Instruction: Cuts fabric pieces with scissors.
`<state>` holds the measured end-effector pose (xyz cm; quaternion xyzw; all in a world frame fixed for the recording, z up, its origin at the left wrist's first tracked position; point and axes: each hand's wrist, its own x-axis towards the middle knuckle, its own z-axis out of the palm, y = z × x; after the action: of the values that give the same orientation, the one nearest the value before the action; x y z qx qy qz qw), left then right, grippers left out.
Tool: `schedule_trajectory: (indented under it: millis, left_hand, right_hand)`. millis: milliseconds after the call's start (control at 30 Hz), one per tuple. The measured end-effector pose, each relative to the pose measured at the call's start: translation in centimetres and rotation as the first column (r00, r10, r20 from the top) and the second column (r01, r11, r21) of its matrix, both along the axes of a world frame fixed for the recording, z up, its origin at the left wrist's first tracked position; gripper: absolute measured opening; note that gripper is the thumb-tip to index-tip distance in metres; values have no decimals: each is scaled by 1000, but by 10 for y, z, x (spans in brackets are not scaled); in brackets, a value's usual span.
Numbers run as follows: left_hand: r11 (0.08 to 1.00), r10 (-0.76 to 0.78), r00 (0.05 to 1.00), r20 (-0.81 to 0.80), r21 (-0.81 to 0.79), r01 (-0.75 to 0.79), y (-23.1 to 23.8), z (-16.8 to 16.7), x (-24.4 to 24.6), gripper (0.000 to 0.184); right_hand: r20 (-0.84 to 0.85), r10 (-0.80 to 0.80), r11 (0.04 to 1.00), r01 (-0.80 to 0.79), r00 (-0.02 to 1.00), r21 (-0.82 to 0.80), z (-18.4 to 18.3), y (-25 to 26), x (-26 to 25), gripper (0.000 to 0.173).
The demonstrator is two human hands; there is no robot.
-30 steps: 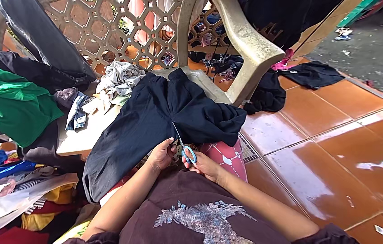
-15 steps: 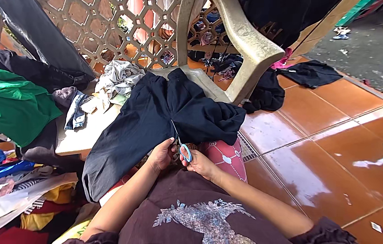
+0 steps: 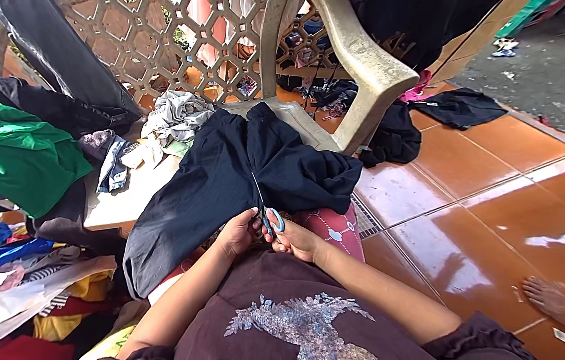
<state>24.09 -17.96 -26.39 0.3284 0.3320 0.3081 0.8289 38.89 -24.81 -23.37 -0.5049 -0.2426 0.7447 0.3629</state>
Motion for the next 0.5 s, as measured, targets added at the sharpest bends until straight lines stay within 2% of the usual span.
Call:
schedule_trajectory:
  millis: [133, 300, 500]
  left_hand:
    - [999, -29, 999, -16, 29, 30, 1, 1, -1, 33]
    - [1000, -17, 1000, -12, 0, 17, 1, 2, 0, 34]
    - [999, 28, 1000, -15, -35, -28, 0, 1, 1, 33]
  right_hand:
    - [44, 15, 999, -17, 999, 50, -2, 2, -3, 42]
    - [97, -80, 989, 67, 992, 130, -1, -3, -12, 39]
    - [147, -152, 982, 133, 977, 131, -2, -10, -20, 38]
